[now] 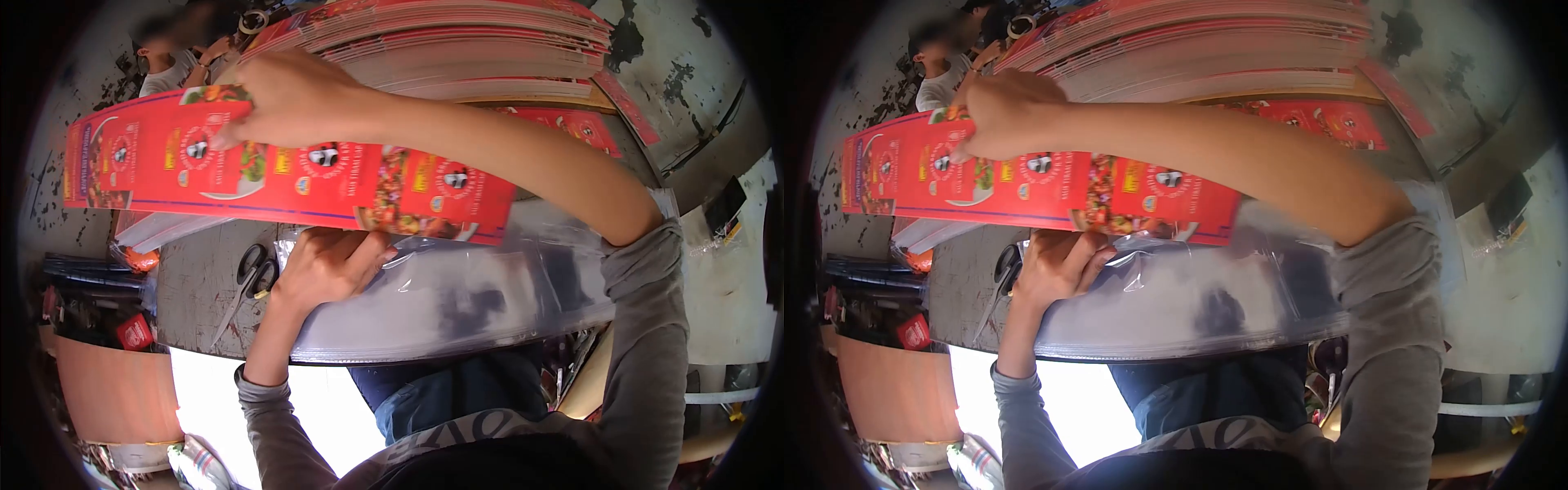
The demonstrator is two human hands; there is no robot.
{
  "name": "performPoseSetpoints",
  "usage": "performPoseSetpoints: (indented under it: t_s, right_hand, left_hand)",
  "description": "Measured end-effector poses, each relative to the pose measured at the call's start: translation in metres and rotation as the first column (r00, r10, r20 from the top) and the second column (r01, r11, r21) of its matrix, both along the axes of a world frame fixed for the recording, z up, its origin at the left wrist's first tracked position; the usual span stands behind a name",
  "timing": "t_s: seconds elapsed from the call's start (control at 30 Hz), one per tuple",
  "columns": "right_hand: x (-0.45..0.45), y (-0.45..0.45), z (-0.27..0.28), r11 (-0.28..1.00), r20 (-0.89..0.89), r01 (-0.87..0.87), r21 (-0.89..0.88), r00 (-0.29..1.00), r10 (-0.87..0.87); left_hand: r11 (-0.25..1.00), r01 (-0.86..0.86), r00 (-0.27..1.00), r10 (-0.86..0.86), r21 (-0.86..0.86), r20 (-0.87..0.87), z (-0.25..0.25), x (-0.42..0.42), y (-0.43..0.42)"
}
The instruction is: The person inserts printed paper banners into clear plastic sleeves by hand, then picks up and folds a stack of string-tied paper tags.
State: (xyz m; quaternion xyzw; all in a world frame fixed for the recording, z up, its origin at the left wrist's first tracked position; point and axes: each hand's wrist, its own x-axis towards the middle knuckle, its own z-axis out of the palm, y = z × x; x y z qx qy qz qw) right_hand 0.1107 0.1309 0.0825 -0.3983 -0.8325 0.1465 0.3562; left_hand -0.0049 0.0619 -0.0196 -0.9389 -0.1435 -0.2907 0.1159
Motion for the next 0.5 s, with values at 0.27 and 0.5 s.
performPoseSetpoints:
  t_s: [0.27,0.5]
  right_hand:
    - [0.147,-0.053,-0.059,0.956,0.295,0.239,-0.17,0.938,-0.183]
    - [0.223,-0.08,-0.083,0.987,0.238,0.156,0.041,0.958,-0.161]
  left_hand:
    - [0.996,-0.08,0.996,0.079,-0.026,-0.047,-0.003,-0.001,-0.001]
    - [0.737,-0.21,0.976,0.114,-0.642,-0.188,0.029,-0.033,0.001]
